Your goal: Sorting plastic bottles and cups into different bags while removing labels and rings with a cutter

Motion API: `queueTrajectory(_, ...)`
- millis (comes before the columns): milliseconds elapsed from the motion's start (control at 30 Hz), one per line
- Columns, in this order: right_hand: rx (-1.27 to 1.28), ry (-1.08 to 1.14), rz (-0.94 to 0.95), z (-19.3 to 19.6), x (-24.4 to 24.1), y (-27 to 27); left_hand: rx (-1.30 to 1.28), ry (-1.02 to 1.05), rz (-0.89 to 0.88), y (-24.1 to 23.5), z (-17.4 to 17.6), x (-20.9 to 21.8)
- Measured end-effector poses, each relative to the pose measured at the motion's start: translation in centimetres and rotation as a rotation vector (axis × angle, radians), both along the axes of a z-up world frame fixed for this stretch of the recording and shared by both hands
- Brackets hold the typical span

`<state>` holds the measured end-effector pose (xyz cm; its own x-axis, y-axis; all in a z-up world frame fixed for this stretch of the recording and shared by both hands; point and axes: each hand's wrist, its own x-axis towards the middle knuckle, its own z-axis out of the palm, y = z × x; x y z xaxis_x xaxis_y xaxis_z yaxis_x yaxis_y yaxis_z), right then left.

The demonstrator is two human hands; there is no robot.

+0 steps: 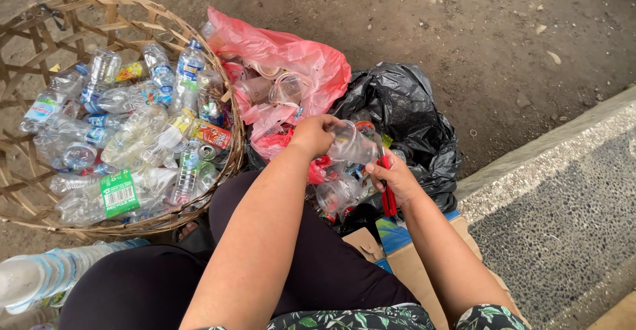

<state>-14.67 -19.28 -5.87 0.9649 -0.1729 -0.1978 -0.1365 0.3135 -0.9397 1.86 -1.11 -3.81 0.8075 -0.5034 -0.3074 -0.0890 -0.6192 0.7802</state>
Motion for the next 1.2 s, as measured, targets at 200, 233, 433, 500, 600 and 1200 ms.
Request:
queueTrajectory(200, 0.138, -0.017, -0.011, -1.6, 0.3, -0.6, -0.054, 0.036, 0.085, 0.3, 2.6, -0.9)
queueTrajectory(233, 0.104, 0.003, -0.024, -3.5, 0.4, -1.5, -0.140, 0.011, 0.093, 0.5, 4.5, -1.3)
queueTrajectory(433, -0.034, 0.030, 0.004, -2.5, 1.9, -2.8, 0.150, -0.251, -0.233, -1.1, 4.8, -1.7)
queueTrajectory(500, -0.054, 0.037, 0.009, -0.3, 2.3, -2.8, 0.247, -0.298, -0.274, -1.7, 3.9, -1.4)
queueTrajectory(600, -0.153, -0.003, 0.027, 1.9, 3.9, -3.3, 0.281, -0.333, -0.271, -1.4, 5.2, -1.3)
queueTrajectory(1200, -0.239, -0.103, 0.367, 2.8, 13.3, -0.1, -0.308, -0.737, 0.576, 33.3, 18.8, -6.8)
